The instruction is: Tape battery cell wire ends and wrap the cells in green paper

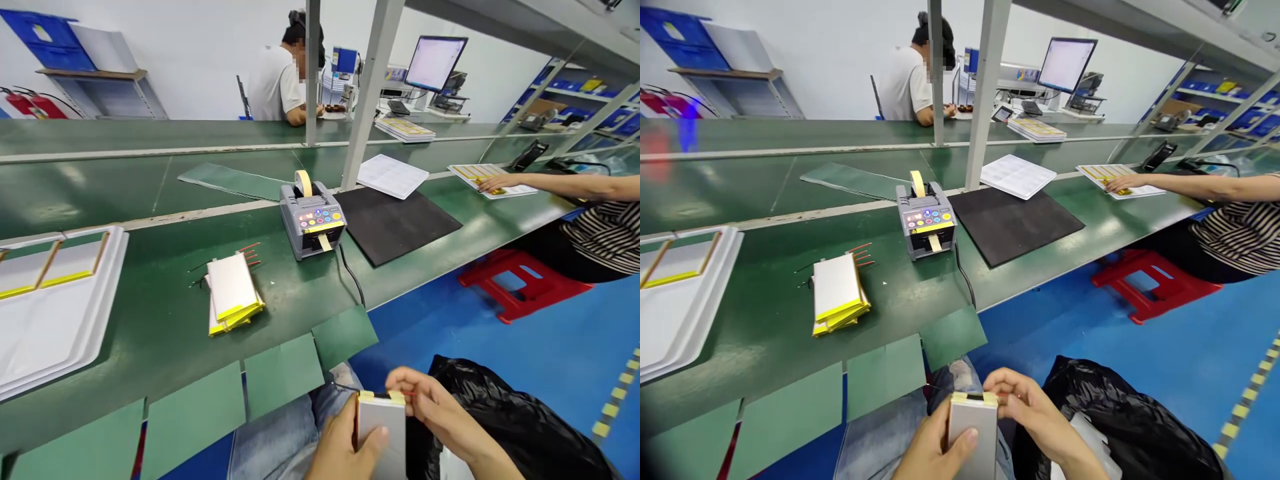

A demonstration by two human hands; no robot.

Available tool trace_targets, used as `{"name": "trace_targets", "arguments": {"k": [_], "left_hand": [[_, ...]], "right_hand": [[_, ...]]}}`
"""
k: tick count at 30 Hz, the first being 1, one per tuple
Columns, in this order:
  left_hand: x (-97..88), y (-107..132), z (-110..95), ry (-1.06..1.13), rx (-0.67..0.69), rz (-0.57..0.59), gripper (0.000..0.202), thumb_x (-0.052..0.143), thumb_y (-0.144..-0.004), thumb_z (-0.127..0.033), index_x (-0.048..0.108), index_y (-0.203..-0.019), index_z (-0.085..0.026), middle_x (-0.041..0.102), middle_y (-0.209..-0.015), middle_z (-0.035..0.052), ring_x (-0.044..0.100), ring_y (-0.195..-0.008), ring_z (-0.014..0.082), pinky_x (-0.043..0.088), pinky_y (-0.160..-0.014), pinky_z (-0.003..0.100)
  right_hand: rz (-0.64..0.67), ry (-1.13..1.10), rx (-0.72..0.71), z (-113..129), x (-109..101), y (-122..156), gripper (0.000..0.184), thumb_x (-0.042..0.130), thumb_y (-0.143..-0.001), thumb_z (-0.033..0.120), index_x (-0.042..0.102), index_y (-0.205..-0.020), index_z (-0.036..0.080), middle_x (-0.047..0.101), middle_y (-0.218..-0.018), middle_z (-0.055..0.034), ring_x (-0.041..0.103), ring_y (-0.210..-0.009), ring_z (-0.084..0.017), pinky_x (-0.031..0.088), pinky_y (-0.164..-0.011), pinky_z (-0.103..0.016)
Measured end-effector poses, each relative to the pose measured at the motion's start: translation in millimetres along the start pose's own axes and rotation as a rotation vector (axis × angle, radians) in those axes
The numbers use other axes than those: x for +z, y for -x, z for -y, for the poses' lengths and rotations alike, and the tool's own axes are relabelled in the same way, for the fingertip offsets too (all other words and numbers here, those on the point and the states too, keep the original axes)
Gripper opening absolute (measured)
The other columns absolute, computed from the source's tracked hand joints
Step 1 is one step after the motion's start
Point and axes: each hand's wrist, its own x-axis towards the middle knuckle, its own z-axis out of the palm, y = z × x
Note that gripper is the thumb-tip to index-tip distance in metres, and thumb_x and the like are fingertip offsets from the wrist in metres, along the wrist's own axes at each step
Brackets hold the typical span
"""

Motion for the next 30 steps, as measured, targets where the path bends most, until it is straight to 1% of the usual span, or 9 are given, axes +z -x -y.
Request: {"name": "trace_targets", "arguments": {"k": [2,3,5,8,11,15,20,24,30], "left_hand": [[18.5,-14,13,0.334,-0.148,0.003,0.056,0.066,-0.069,-0.056,0.058,-0.107,-0.015,0.069,-0.097,0.0103,0.063,-0.085,0.0227,0.050,-0.074,0.030],[24.6,-20,17,0.440,-0.225,-0.004,0.058,0.069,-0.067,-0.054,0.057,-0.107,-0.014,0.068,-0.097,0.0107,0.063,-0.086,0.0225,0.050,-0.074,0.029],[31.5,-31,21,0.524,-0.338,-0.038,0.056,0.071,-0.069,-0.049,0.055,-0.110,-0.013,0.068,-0.098,0.0101,0.063,-0.085,0.0207,0.049,-0.070,0.028],[33.7,-47,18,0.548,-0.388,-0.074,0.049,0.065,-0.077,-0.043,0.051,-0.114,-0.014,0.067,-0.096,0.0091,0.064,-0.079,0.0193,0.050,-0.065,0.028],[32.9,-61,12,0.595,-0.396,-0.107,0.047,0.065,-0.079,-0.039,0.048,-0.116,-0.016,0.066,-0.101,0.0095,0.064,-0.083,0.0206,0.052,-0.067,0.030],[30.7,-72,11,0.655,-0.380,-0.153,0.046,0.068,-0.077,-0.035,0.048,-0.116,-0.018,0.063,-0.112,0.0099,0.063,-0.095,0.0216,0.052,-0.077,0.031],[27.1,-76,15,0.698,-0.358,-0.200,0.048,0.071,-0.076,-0.033,0.051,-0.117,-0.016,0.062,-0.116,0.0126,0.060,-0.104,0.0239,0.051,-0.085,0.032],[24.8,-78,14,0.704,-0.348,-0.206,0.052,0.070,-0.077,-0.032,0.050,-0.122,-0.016,0.063,-0.116,0.0125,0.060,-0.105,0.0250,0.051,-0.085,0.033],[23.6,-80,9,0.706,-0.328,-0.207,0.061,0.068,-0.079,-0.031,0.040,-0.132,-0.018,0.062,-0.118,0.0122,0.060,-0.105,0.0248,0.052,-0.084,0.033]], "right_hand": [[-0.113,-0.084,0.049,-19,-15,11,0.046,0.068,-0.075,0.053,0.060,-0.105,0.019,0.060,-0.097,-0.0085,0.058,-0.088,-0.021,0.043,-0.076,-0.032],[-0.179,-0.108,0.058,-28,-18,13,0.045,0.070,-0.073,0.049,0.061,-0.107,0.021,0.061,-0.100,-0.0082,0.058,-0.090,-0.022,0.044,-0.077,-0.032],[-0.302,-0.139,0.050,-43,-21,7,0.044,0.076,-0.070,0.041,0.061,-0.108,0.023,0.062,-0.102,-0.0067,0.059,-0.090,-0.021,0.045,-0.077,-0.031],[-0.375,-0.215,0.010,-50,-24,-13,0.041,0.077,-0.070,0.036,0.064,-0.105,0.020,0.065,-0.099,-0.0067,0.061,-0.089,-0.021,0.045,-0.079,-0.031],[-0.382,-0.206,-0.038,-44,-32,-34,0.041,0.076,-0.070,0.033,0.064,-0.106,0.019,0.067,-0.098,-0.0066,0.061,-0.091,-0.021,0.044,-0.081,-0.031],[-0.370,-0.120,-0.067,-35,-42,-49,0.045,0.078,-0.066,0.033,0.065,-0.106,0.018,0.067,-0.098,-0.0071,0.060,-0.090,-0.022,0.042,-0.082,-0.032],[-0.354,-0.105,-0.058,-29,-43,-56,0.047,0.078,-0.066,0.034,0.064,-0.108,0.018,0.067,-0.097,-0.0075,0.058,-0.089,-0.022,0.042,-0.081,-0.033],[-0.340,-0.079,-0.061,-26,-42,-59,0.047,0.077,-0.066,0.033,0.064,-0.108,0.018,0.067,-0.096,-0.0073,0.058,-0.087,-0.021,0.041,-0.080,-0.034],[-0.325,-0.024,-0.072,-24,-44,-64,0.047,0.076,-0.065,0.032,0.063,-0.108,0.019,0.067,-0.094,-0.0060,0.057,-0.085,-0.020,0.041,-0.078,-0.033]]}}
